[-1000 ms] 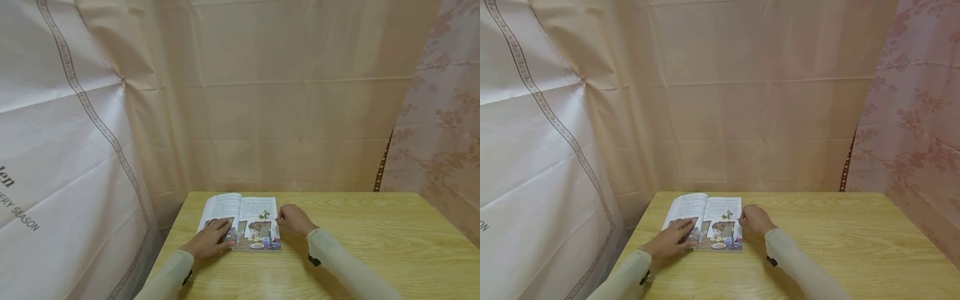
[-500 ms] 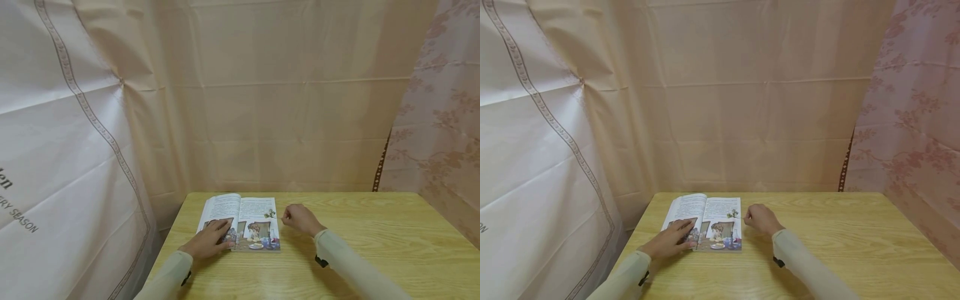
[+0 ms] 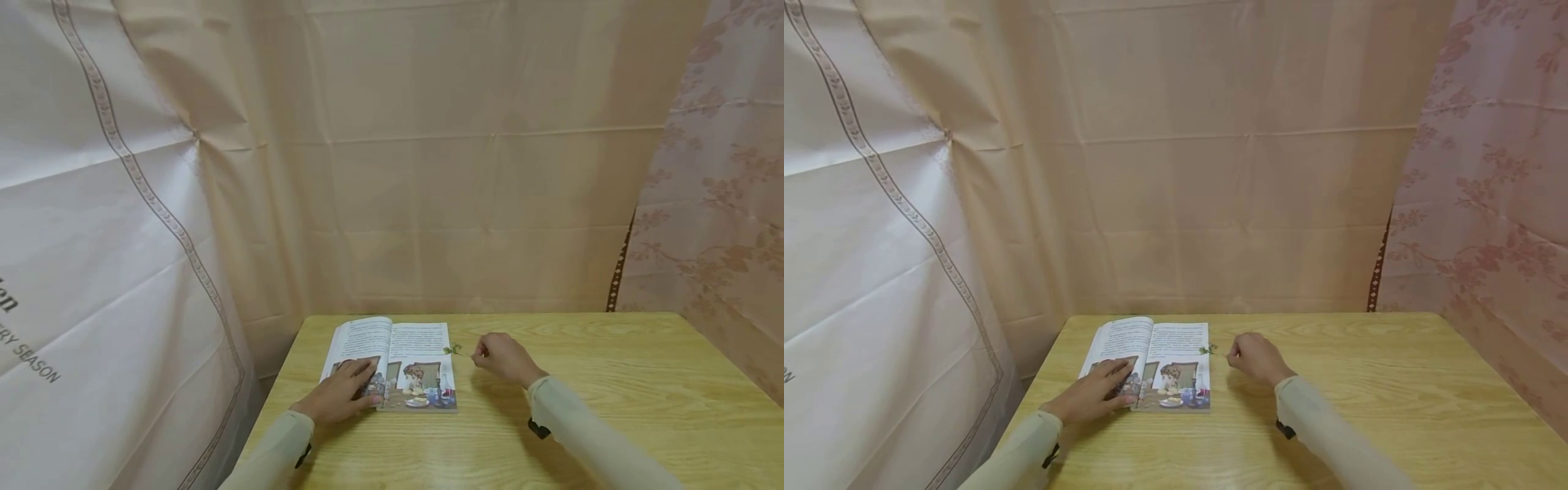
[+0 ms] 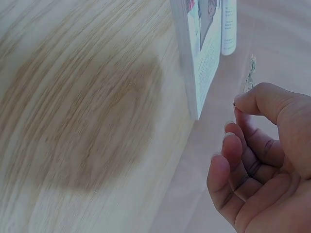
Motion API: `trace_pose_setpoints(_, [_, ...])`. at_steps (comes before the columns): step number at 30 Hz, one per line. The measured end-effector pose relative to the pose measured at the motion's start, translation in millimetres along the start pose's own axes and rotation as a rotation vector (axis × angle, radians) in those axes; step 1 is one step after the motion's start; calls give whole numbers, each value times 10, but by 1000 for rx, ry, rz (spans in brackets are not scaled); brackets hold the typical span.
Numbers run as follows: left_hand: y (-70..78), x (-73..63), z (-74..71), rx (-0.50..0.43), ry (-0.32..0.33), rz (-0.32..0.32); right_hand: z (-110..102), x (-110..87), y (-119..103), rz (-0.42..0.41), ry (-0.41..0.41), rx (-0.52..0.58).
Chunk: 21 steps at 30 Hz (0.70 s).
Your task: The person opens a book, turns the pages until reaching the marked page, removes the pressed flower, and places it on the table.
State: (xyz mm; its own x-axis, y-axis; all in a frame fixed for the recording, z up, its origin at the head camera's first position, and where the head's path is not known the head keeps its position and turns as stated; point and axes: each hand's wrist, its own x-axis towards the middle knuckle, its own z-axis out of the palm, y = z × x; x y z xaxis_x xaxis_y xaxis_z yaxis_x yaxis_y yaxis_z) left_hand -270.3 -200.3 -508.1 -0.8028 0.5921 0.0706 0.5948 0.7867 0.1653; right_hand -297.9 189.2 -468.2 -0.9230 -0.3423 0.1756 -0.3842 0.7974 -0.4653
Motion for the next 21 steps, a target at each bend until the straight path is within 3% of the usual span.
trace_pose_setpoints(10, [-7,6,28,-19,-14,-15,-108,-192,258,-7,21,-2])
trace_pose_setpoints(21, [26,-9,-9,-46,-24,-33,-158,-371,486,48,12,-13])
